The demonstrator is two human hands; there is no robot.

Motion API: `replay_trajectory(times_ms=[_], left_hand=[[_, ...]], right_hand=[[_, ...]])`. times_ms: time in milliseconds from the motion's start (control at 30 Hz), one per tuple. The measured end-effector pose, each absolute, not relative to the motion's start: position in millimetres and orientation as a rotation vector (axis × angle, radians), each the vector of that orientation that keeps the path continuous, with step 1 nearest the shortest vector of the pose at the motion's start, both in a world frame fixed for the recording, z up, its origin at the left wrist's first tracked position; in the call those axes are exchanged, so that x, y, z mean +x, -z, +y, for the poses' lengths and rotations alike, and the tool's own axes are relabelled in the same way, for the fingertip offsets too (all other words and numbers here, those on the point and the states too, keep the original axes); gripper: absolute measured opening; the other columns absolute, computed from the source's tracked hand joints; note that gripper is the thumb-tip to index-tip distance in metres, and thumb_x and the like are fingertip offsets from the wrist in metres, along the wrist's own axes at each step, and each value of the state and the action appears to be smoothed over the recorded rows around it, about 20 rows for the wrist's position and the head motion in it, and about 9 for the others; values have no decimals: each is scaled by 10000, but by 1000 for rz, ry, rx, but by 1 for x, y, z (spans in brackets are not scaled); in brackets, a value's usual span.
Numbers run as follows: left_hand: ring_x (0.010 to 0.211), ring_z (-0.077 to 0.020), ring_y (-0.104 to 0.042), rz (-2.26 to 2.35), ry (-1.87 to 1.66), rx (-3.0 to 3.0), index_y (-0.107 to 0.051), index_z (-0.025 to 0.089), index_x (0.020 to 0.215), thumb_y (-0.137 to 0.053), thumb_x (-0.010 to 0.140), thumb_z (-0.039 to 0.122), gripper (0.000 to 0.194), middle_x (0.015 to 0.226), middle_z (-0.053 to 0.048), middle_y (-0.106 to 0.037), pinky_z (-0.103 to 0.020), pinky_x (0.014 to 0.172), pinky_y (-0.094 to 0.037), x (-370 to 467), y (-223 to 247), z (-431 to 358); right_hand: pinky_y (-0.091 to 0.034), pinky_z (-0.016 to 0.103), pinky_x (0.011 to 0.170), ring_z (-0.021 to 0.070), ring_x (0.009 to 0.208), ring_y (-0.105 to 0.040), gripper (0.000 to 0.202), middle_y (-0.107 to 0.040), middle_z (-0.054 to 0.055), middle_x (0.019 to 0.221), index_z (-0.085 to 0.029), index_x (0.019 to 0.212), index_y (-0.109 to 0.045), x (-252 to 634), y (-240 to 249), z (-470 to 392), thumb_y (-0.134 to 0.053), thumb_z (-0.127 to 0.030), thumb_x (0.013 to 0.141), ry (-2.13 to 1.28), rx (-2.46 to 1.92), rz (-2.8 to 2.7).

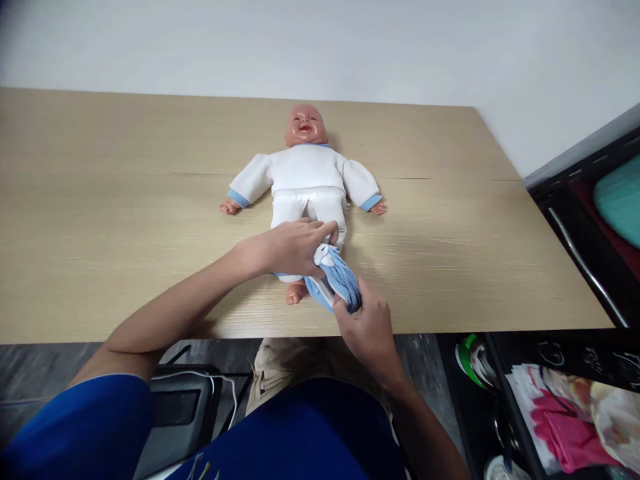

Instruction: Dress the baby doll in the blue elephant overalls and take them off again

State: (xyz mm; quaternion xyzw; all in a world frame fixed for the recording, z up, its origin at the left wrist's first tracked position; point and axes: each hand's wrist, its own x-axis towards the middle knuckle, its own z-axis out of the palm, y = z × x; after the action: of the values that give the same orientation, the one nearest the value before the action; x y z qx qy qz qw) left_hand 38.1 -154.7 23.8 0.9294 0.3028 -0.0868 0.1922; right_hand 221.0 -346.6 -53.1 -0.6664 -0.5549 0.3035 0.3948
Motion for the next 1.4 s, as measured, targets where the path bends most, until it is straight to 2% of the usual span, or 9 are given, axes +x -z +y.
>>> replay_trajectory(times_ms=[100, 200, 400, 533, 667, 867, 1100, 1233, 1400], left_hand=[[1140, -378, -742, 816, 331, 2596, -597, 201, 1622, -855, 898, 573, 854, 1262, -172, -828, -444, 1004, -546, 36, -26, -153], [1069, -386, -758, 780, 408, 2512, -513, 162, 1721, -812, 917, 557, 944, 1165, -165, -826, -438, 924, -527, 34, -30, -148], [1077, -320, -777, 632, 201, 2337, -528, 188, 1600, -784, 861, 491, 839, 1231, -144, -823, -382, 922, -533, 35, -18, -138], [1150, -315, -793, 574, 68, 2151, -481, 192, 1548, -794, 833, 562, 864, 1344, -160, -815, -395, 984, -551, 35, -6, -134], [1188, -340, -783, 551, 5, 2078, -479, 173, 1454, -803, 811, 596, 836, 1391, -210, -788, -425, 986, -560, 35, -4, -132], [1201, -345, -765, 512, -115, 2005, -525, 199, 1374, -862, 776, 532, 763, 1319, -168, -784, -449, 1001, -572, 35, 1, -128], [1210, -317, -756, 462, -295, 1938, -677, 200, 1375, -919, 749, 399, 701, 1289, -120, -801, -434, 1045, -590, 34, 2, -123], [1210, -325, -769, 410, -342, 1890, -719, 199, 1343, -922, 720, 335, 669, 1283, -125, -816, -444, 1057, -606, 32, 0, -122], [1039, -258, -752, 382, -355, 1822, -746, 200, 1338, -900, 773, 284, 592, 1143, -74, -841, -371, 910, -574, 32, -2, -122]], right_hand=[[-634, 455, 881, 344, 919, -725, 215, -732, 58, 867, -295, 1222, -804, 218, 56, -350, -741, -406, 1049, -827, -1671, -1390], [-624, 480, 961, 340, 1008, -721, 147, -754, 90, 1042, -279, 1108, -751, 218, 61, -347, -737, -393, 1017, -656, -1766, -1370], [-604, 541, 1167, 365, 1261, -742, 278, -780, 142, 1327, -253, 1273, -743, 221, 70, -338, -694, -388, 1035, -653, -1685, -1259], [-654, 445, 1052, 324, 1184, -788, 327, -838, 107, 1265, -253, 1343, -721, 224, 72, -335, -733, -443, 1077, -903, -1559, -1062], [-661, 385, 951, 288, 1056, -781, 232, -847, 60, 1113, -268, 1232, -733, 224, 75, -335, -755, -434, 1071, -948, -1476, -973], [-629, 346, 839, 243, 920, -736, 222, -802, 13, 966, -264, 1131, -770, 225, 92, -327, -835, -355, 940, -908, -1398, -856], [-710, 402, 892, 264, 984, -812, 341, -861, 46, 1079, -284, 1203, -766, 232, 101, -314, -931, -411, 933, -935, -1325, -858], [-741, 427, 961, 274, 1089, -840, 530, -854, 96, 1362, -302, 1222, -715, 236, 99, -312, -1068, -508, 884, -925, -1272, -951], [-728, 398, 999, 280, 1225, -823, 618, -774, 102, 1473, -342, 1343, -651, 249, 92, -306, -1045, -593, 938, -819, -1240, -1078]])
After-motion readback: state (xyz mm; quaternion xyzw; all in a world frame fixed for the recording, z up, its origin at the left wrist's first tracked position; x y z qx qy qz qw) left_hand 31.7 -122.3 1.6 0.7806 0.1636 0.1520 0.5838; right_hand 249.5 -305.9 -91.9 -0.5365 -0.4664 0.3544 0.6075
